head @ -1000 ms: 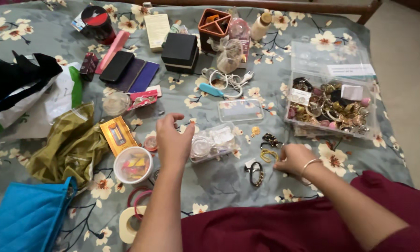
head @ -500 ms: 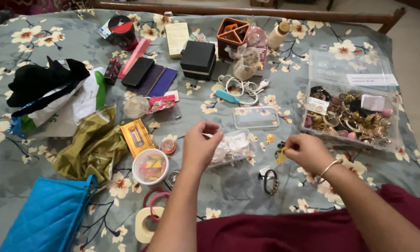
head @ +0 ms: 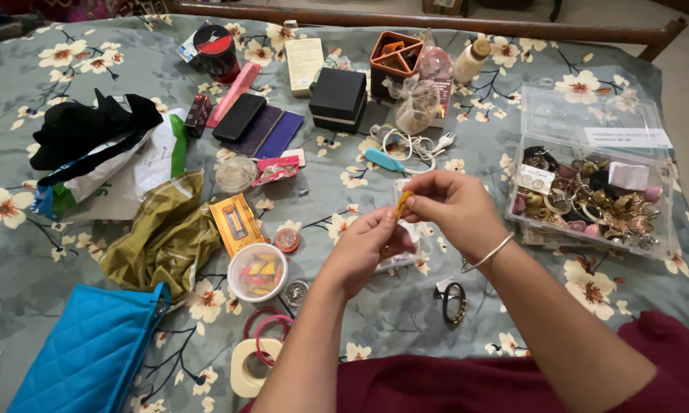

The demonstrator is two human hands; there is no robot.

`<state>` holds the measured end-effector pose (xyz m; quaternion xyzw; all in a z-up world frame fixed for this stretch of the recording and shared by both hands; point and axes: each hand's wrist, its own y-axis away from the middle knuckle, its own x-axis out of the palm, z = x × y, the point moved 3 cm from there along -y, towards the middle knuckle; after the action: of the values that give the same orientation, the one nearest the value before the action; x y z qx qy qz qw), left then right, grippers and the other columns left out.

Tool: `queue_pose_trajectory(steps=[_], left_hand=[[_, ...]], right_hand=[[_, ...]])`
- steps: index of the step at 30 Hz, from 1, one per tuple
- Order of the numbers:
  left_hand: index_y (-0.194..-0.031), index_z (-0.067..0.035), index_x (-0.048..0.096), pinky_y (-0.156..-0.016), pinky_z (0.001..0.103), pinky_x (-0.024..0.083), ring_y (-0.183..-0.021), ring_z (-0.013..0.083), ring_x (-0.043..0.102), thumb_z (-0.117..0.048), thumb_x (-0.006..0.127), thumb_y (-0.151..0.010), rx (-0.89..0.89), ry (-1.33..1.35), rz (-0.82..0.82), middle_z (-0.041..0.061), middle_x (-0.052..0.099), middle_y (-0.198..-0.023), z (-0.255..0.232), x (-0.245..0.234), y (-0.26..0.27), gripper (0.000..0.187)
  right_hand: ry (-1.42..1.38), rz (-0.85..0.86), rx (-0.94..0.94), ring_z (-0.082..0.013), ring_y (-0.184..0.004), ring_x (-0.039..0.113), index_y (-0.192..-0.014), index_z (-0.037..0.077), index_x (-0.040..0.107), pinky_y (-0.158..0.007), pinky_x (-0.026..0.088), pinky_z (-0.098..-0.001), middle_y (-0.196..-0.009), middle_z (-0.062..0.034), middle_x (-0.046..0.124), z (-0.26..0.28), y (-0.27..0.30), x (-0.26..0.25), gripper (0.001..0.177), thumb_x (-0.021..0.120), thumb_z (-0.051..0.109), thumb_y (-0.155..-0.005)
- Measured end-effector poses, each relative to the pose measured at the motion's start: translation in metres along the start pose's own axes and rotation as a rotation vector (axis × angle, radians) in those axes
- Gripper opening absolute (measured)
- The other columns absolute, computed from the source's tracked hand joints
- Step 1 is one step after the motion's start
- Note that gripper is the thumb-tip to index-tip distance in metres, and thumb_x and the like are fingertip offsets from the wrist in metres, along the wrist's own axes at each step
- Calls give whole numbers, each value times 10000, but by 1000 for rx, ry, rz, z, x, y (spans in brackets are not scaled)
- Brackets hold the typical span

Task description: The person organizes jewelry by removing small items from plastic bags and placing them into a clear plastic container and a small red bowl.

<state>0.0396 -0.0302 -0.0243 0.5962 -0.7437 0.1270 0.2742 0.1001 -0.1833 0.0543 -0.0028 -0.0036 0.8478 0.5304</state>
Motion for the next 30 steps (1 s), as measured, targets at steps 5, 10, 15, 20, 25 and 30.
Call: queue_pose_trajectory(steps=[5, 10, 15, 20, 25, 30], left_hand=[[-1053, -28, 688, -649, 314, 498, -697, 141, 560, -217, 592, -1051, 147, -341, -325, 29, 648, -832, -6, -16, -5, 211], [-1010, -22, 695, -702, 316, 546, -771, 195, 700, -168, 671, -944, 350, -796, -377, 82, 724, -872, -27, 10, 5, 163], [-1032, -24, 712, -729, 321, 554, -812, 234, 699, -138, 744, -840, 384, -910, -286, 111, 699, -952, -43, 39, 20, 226], [-984, -23, 720, -712, 304, 563, -804, 182, 699, -127, 710, -904, 569, -797, -457, 84, 722, -924, -57, 23, 22, 132], [-938, -30, 717, -665, 284, 534, -720, 139, 680, -169, 709, -890, 451, -647, -737, 47, 746, -815, -45, -21, 14, 148], [-905, -28, 722, -642, 286, 526, -689, 122, 668, -201, 721, -854, 273, -673, -736, 43, 732, -770, -26, -42, 4, 180]], right_hand=[[-248, -95, 172, -231, -887, 731, -1075, -55, 675, -865, 624, -383, -1022, -135, 720, -32, -7, -7, 163, 617, 16, -940], [-740, 42, 540, -253, -966, 715, -1108, 7, 642, -913, 585, -411, -1068, -134, 720, -65, 4, 13, 350, 412, 255, -1019], [-814, 72, 525, -203, -949, 671, -1133, -4, 667, -859, 575, -370, -1064, -97, 699, -84, 4, 26, 344, 443, 248, -1065], [-708, -84, 622, -190, -824, 678, -992, 45, 650, -731, 596, -346, -970, -89, 706, -84, 4, 8, 257, 518, 264, -991], [-154, -53, 517, -165, -644, 563, -896, 71, 652, -552, 448, -329, -754, -31, 615, -85, -8, -22, 209, 736, 262, -911], [931, 71, 194, -245, -608, 673, -730, -8, 731, -592, 540, -369, -640, -131, 705, -93, -24, -11, 403, 856, 375, -743]])
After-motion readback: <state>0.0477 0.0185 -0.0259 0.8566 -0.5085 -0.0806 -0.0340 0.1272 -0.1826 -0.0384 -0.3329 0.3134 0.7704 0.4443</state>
